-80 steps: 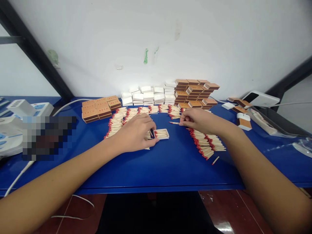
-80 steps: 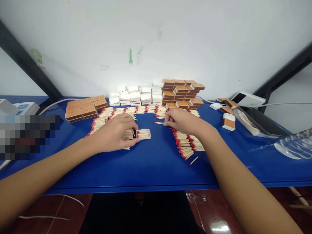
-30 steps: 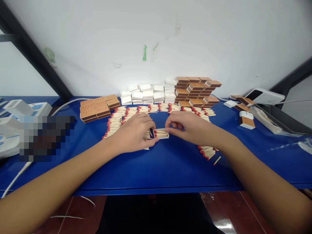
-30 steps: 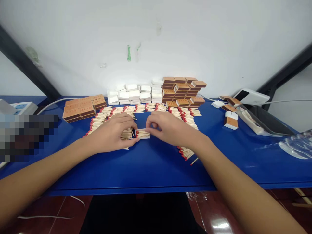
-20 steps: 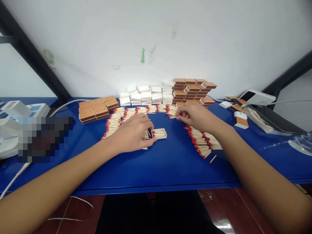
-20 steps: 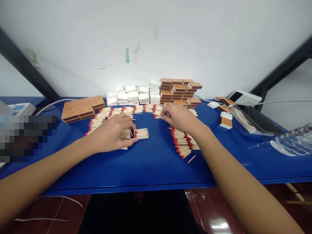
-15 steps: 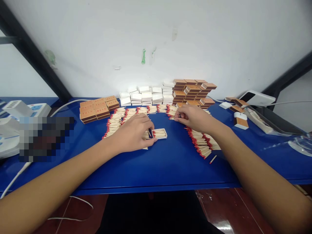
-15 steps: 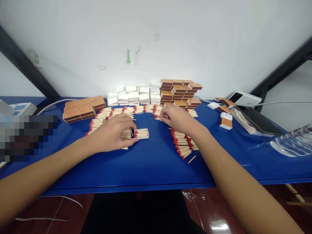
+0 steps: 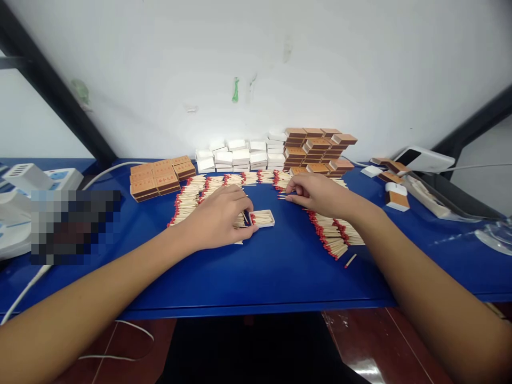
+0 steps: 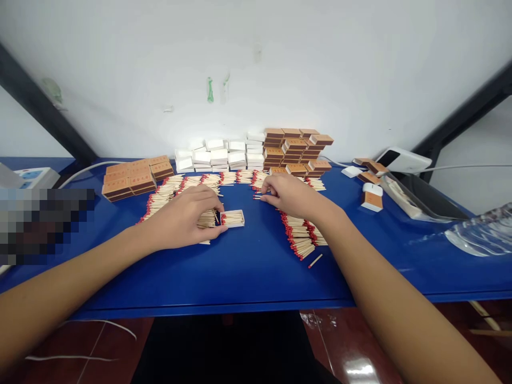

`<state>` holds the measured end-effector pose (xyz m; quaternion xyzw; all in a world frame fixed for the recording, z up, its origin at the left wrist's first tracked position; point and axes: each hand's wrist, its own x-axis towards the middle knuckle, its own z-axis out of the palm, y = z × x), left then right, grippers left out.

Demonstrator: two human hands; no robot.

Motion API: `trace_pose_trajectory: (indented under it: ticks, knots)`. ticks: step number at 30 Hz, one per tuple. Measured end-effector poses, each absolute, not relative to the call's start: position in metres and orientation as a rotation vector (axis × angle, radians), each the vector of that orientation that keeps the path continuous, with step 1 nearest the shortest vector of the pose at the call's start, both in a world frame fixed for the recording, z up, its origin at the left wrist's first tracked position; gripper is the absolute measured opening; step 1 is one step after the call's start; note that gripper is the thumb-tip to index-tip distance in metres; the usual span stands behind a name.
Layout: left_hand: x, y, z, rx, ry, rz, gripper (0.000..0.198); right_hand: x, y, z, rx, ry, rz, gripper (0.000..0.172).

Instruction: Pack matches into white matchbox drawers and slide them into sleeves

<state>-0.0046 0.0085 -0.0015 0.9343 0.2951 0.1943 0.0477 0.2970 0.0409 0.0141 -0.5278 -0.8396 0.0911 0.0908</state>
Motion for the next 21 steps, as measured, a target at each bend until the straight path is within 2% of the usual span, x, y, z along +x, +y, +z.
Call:
trace_pose_trajectory:
  ticks: [6,10,15,21]
  knots:
    - [-0.005,0.008,-0.002,2.831,0.915,0.582,0.024,0.294,0.041,0.013,-1.588,-2.512,0.297,0.019]
    - [-0.004,0.008,-0.001,2.829,0.913,0.59,0.022,0.286,0.031,0.016,-1.417,-2.486,0.287,0.02]
    - [-0.003,0.008,-0.001,2.837,0.902,0.593,0.021,0.262,0.008,0.022,-1.157,-2.521,0.495,0.021]
    - [-0.003,0.007,0.0,2.837,0.89,0.608,0.021,0.251,0.001,0.021,-1.158,-2.557,0.58,0.017]
